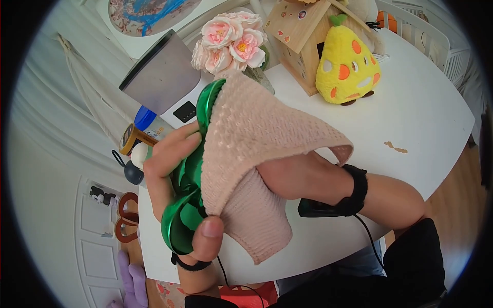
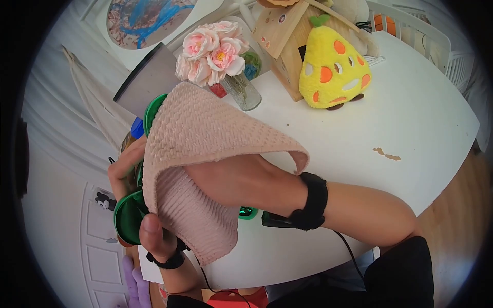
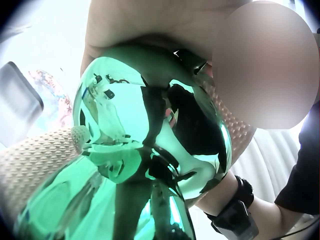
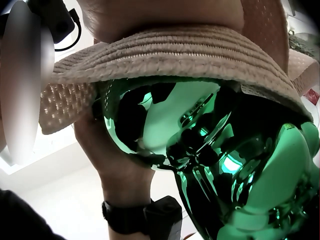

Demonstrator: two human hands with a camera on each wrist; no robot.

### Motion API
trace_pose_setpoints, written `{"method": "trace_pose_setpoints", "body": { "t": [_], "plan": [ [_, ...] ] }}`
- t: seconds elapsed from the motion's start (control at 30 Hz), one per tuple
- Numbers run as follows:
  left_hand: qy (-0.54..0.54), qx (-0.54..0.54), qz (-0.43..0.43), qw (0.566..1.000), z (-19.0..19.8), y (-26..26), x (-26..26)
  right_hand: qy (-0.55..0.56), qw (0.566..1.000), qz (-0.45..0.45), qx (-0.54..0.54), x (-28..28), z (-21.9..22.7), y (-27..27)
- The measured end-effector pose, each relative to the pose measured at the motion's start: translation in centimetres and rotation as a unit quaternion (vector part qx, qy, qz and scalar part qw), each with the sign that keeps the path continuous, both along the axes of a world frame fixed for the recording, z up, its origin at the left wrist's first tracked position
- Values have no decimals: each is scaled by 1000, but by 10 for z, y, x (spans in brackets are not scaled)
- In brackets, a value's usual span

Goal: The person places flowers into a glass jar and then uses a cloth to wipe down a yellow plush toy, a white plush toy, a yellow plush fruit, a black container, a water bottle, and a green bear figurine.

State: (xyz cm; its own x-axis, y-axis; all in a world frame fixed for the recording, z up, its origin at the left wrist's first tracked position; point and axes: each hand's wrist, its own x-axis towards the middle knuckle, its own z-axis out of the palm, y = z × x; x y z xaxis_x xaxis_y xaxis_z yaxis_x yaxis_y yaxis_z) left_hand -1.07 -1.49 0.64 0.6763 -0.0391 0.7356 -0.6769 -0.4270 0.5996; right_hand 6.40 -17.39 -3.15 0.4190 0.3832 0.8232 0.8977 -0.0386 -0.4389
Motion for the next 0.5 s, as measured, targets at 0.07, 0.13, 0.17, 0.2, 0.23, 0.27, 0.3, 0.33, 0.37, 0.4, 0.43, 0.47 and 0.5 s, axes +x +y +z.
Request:
{"method": "trace_pose_setpoints", "body": {
  "t": [0.07, 0.13, 0.17, 0.2, 0.23, 0.27, 0.3, 0.33, 0.37, 0.4, 0.43, 0.47, 0.5],
  "plan": [
    [2, -2, -4, 1000, -1, 3, 2, 3, 1000, 4, -12, -2, 1, 1],
    [18, -23, -14, 999, -1, 6, 6, 3, 1000, 6, -23, -4, -2, 4],
    [20, -35, -13, 999, -2, 7, 8, -14, 999, -22, -30, -5, -7, 8],
    [19, -35, -14, 999, -2, 9, 11, -31, 998, -50, -37, -6, -10, 10],
    [29, -45, -15, 998, -2, 12, 13, -32, 997, -51, -38, -7, -9, 12],
    [38, -55, -17, 998, -2, 15, 16, 55, 998, -4, -21, -9, -8, 14],
    [43, -58, -23, 997, -2, 18, 18, 141, 989, 44, -4, -9, -8, 15],
    [44, -58, -23, 997, -2, 21, 20, 142, 989, 44, -4, -11, -4, 12],
    [45, -59, -11, 997, -3, 25, 22, 159, 985, 59, -37, -15, 3, 9],
    [45, -60, 0, 997, -4, 29, 25, 176, 979, 73, -70, -16, 7, 6],
    [42, -58, 4, 997, -6, 35, 29, 177, 979, 74, -71, -17, 4, 8],
    [43, -58, 4, 997, -7, 37, 31, 145, 987, 62, -33, -18, -4, 13],
    [49, -78, 5, 996, -7, 39, 32, 112, 992, 51, 5, -18, -15, 20]
  ]
}}
